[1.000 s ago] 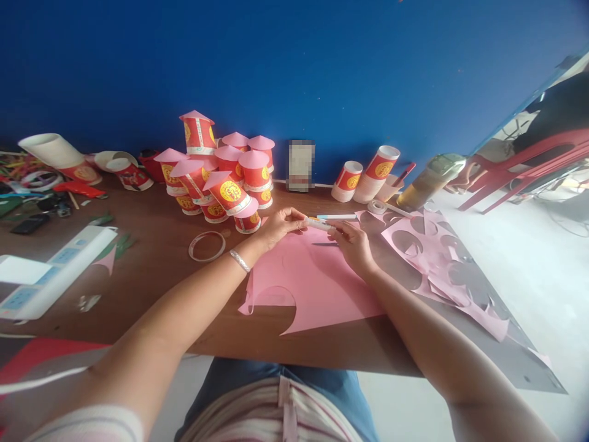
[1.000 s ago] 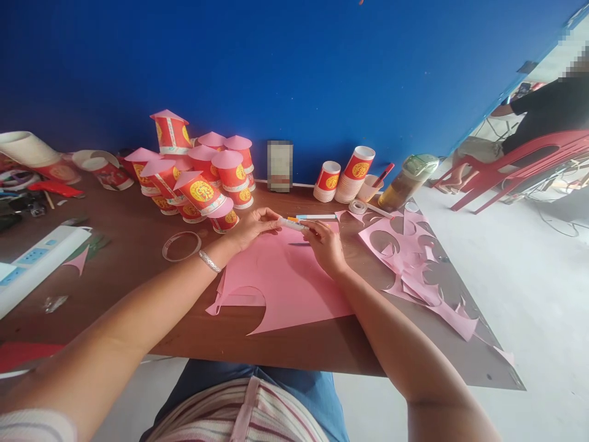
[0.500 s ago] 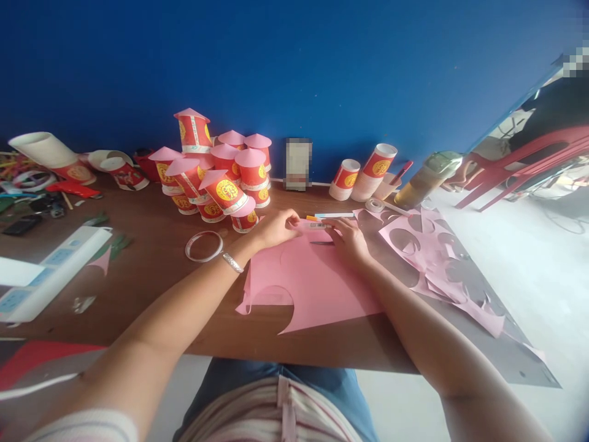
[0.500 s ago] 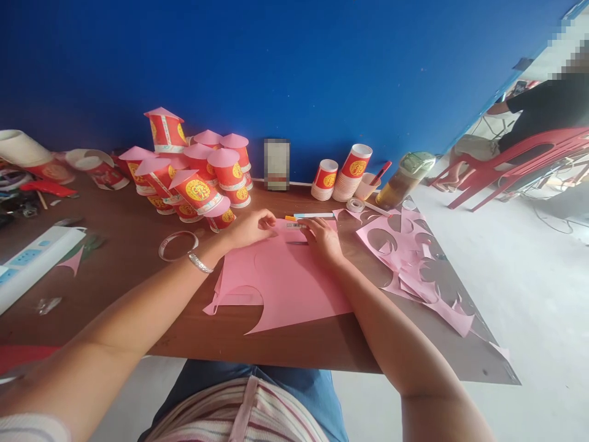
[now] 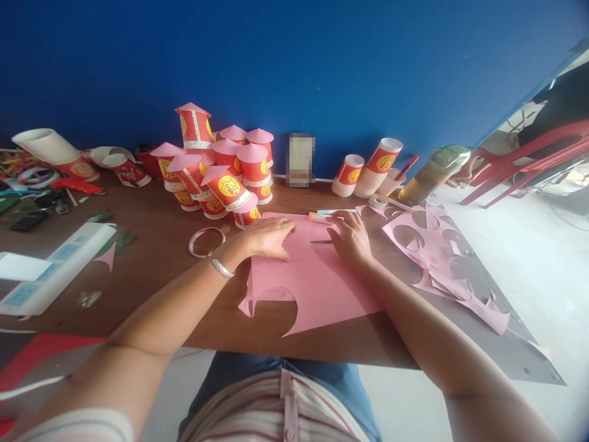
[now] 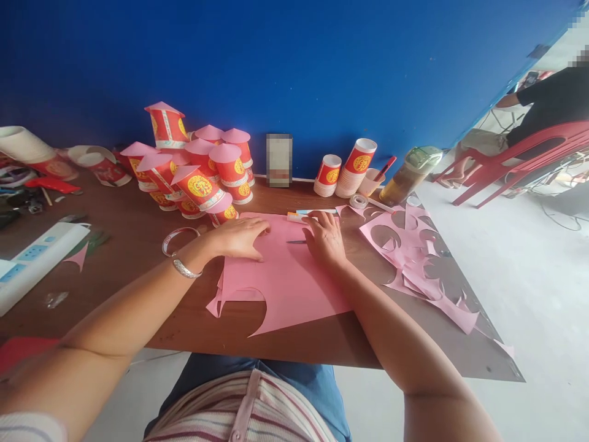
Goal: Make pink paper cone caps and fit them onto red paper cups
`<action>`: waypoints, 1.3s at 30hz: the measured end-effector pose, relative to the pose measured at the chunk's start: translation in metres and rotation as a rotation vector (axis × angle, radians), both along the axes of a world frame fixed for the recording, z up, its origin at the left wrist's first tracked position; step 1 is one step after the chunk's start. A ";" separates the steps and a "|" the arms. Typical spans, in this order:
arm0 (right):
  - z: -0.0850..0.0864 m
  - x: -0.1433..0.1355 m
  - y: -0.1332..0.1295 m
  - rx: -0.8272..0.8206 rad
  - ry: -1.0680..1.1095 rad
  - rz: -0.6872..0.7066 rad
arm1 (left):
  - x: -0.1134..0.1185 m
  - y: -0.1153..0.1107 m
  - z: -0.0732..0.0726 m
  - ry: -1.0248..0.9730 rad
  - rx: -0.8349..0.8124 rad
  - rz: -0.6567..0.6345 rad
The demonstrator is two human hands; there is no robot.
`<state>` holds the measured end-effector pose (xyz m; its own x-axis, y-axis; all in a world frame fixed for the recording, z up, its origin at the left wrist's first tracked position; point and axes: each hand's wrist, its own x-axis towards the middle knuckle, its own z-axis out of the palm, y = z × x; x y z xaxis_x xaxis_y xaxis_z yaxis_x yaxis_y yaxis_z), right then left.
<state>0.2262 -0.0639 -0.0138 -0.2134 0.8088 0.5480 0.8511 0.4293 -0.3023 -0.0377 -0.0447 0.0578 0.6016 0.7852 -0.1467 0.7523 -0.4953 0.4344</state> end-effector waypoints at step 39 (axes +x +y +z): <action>0.006 -0.007 -0.006 -0.034 0.014 0.153 | 0.016 0.008 -0.005 -0.117 -0.118 -0.022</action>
